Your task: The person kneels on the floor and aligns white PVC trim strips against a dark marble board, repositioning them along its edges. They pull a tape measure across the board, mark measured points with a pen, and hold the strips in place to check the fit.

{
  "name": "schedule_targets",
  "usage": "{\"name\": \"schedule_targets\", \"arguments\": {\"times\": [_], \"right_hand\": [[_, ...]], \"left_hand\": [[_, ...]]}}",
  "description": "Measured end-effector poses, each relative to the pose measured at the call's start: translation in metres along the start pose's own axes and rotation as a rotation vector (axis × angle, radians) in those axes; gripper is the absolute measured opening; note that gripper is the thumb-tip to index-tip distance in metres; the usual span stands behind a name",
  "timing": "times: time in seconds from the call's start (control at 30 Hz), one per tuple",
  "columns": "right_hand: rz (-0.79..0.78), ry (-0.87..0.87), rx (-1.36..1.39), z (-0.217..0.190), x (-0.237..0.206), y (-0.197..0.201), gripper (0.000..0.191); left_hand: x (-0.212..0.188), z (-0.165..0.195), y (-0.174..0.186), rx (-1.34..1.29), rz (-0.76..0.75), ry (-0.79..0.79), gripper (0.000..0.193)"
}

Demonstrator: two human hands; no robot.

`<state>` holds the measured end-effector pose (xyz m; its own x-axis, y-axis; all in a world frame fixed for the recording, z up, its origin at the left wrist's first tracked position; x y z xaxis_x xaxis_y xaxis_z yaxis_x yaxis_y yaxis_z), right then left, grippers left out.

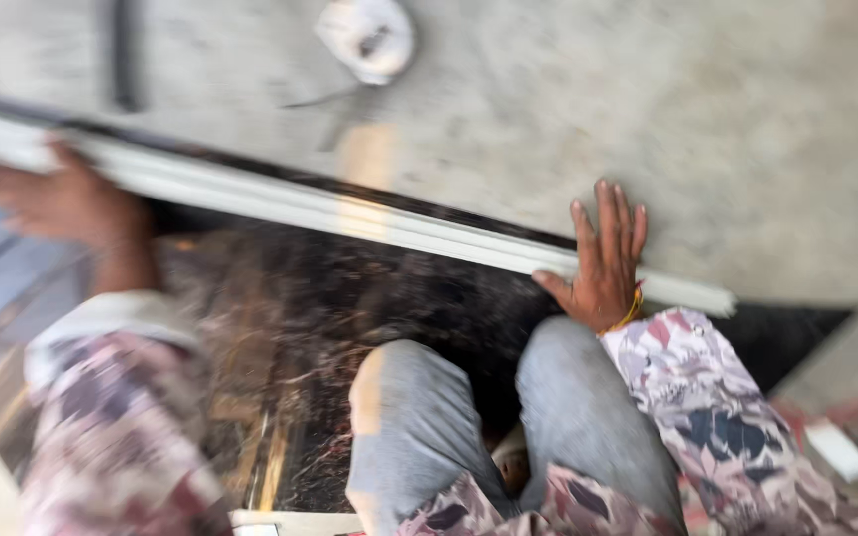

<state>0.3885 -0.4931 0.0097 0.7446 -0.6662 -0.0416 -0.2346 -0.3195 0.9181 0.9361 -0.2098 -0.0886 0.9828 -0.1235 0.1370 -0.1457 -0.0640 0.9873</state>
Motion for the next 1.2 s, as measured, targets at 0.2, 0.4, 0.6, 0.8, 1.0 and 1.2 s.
{"name": "schedule_targets", "arguments": {"times": [0.2,0.4,0.6,0.8,1.0,1.2], "right_hand": [[0.016,0.232,-0.075,-0.068,0.051,-0.035,0.095],[-0.019,0.271,-0.201,-0.064,0.047,-0.039,0.092],[-0.039,0.256,-0.206,-0.053,0.043,-0.048,0.092],[-0.065,0.242,-0.216,-0.048,0.042,-0.050,0.095],[-0.057,0.256,-0.225,-0.045,0.040,-0.052,0.095],[-0.056,0.259,-0.217,-0.046,0.042,-0.052,0.096]], "left_hand": [[-0.004,0.019,0.016,-0.109,0.047,0.029,0.090],[-0.009,0.029,0.030,-0.362,0.030,0.091,0.087],[-0.011,0.028,0.020,-0.353,0.012,0.095,0.086],[-0.011,0.027,0.018,-0.373,0.032,0.095,0.087],[-0.011,0.026,0.016,-0.360,0.039,0.074,0.088],[-0.012,0.025,0.011,-0.346,0.034,0.073,0.090]]}}
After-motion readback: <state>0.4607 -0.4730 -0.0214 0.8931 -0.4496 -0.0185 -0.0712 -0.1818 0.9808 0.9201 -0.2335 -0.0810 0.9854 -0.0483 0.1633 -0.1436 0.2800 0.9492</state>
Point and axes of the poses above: each hand's wrist, its own x-axis towards the middle knuckle, its own y-axis out of the back of the hand, z = x × y, the point moved 3 cm from there along x, towards the middle knuckle, and after that the axes turned 12 degrees about z, right-handed, at the moved point
